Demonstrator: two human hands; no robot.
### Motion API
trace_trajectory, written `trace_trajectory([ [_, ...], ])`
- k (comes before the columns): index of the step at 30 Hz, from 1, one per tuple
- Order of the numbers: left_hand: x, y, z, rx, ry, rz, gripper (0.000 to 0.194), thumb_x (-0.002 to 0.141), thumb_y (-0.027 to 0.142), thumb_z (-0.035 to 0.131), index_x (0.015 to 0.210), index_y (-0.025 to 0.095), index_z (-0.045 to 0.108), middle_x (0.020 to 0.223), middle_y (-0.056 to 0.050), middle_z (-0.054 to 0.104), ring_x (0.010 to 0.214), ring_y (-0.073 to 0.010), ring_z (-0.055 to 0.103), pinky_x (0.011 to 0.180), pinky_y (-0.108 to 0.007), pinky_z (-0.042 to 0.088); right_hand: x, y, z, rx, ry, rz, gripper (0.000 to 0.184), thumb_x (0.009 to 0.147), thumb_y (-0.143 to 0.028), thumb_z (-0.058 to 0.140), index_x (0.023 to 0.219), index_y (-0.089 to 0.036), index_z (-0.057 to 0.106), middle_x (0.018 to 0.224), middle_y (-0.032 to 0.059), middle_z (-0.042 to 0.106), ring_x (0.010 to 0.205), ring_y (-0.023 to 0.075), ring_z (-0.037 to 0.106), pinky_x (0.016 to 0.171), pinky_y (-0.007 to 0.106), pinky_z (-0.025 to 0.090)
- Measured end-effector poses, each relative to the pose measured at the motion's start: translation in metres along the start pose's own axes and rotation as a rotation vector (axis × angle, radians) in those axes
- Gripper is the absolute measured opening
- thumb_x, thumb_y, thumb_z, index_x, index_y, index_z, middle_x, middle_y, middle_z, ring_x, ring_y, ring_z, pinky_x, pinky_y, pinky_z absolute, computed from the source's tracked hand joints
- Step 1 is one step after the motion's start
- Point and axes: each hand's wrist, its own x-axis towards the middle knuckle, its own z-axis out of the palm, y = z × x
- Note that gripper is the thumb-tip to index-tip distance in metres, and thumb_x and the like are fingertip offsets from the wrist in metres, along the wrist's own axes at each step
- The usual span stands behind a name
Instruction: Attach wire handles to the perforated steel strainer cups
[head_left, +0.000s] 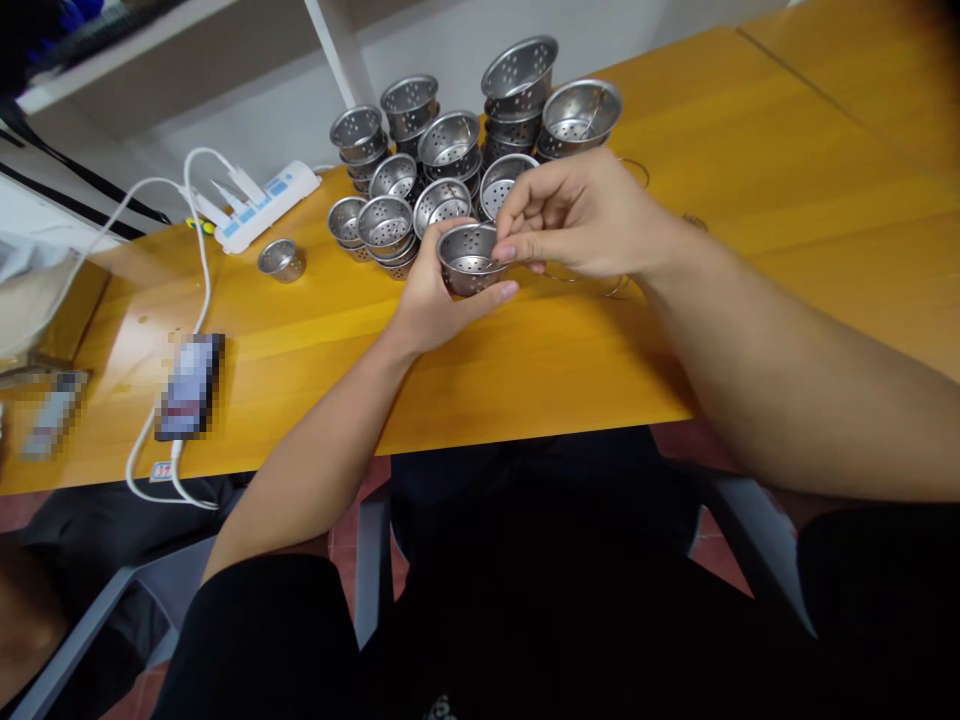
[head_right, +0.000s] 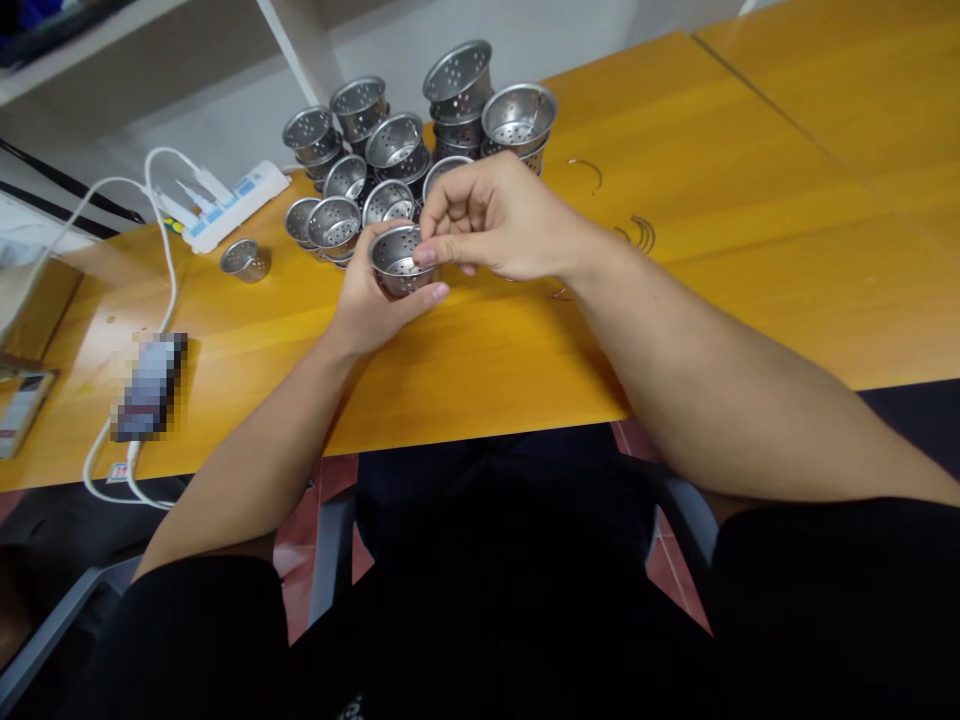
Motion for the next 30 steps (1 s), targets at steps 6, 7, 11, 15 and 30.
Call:
trace_trajectory([
  [6,0.002,-0.009,-0.003,-0.007,-0.013,0.062,0.086,0.104,0.086,0.085,0.166,0.039,0.049,0.148,-0.008,0.075,0.136,-0.0312,0.077,0.121,-0.06,0.07,0.002,-0.001,0.002,-0.027,-0.002,0.03,0.062,0.076,-0.076,0.115,0.095,-0.029,0.079,0.08,0.0005,0.077,0.075,0.0215,0.067,0.069,0.039,0.061],
  [7,0.002,-0.009,-0.004,0.0,-0.015,0.06,0.088,0.103,0.088,0.084,0.167,0.04,0.048,0.149,-0.007,0.075,0.14,-0.0318,0.076,0.125,-0.061,0.067,0.002,-0.002,0.002,-0.028,-0.005,0.04,0.062,0.074,-0.075,0.116,0.095,-0.029,0.079,0.08,0.0008,0.077,0.076,0.0224,0.067,0.069,0.04,0.061],
  [11,0.003,-0.014,-0.005,0.037,-0.03,0.022,0.097,0.099,0.093,0.086,0.171,0.042,0.045,0.151,-0.005,0.075,0.152,-0.0351,0.07,0.139,-0.068,0.056,0.0,-0.004,0.002,-0.047,-0.023,0.054,0.055,0.077,-0.07,0.115,0.095,-0.031,0.081,0.08,0.0009,0.078,0.08,0.0245,0.068,0.07,0.041,0.06],
  [15,0.003,-0.019,-0.003,0.041,-0.03,0.019,0.096,0.099,0.097,0.081,0.172,0.049,0.041,0.151,-0.002,0.077,0.15,-0.0315,0.069,0.143,-0.064,0.054,-0.001,-0.004,0.003,-0.08,-0.007,0.01,0.051,0.083,-0.073,0.111,0.099,-0.033,0.085,0.085,0.0013,0.079,0.078,0.0234,0.066,0.069,0.041,0.058],
  [30,0.006,-0.022,-0.004,0.077,0.093,0.051,0.103,0.102,0.085,0.088,0.175,0.035,0.036,0.154,-0.013,0.067,0.148,-0.0346,0.077,0.132,-0.057,0.062,-0.004,-0.007,0.007,-0.377,0.146,-0.238,0.013,0.097,-0.05,0.095,0.101,-0.038,0.091,0.132,0.0115,0.079,0.111,0.0346,0.071,0.09,0.052,0.063],
])
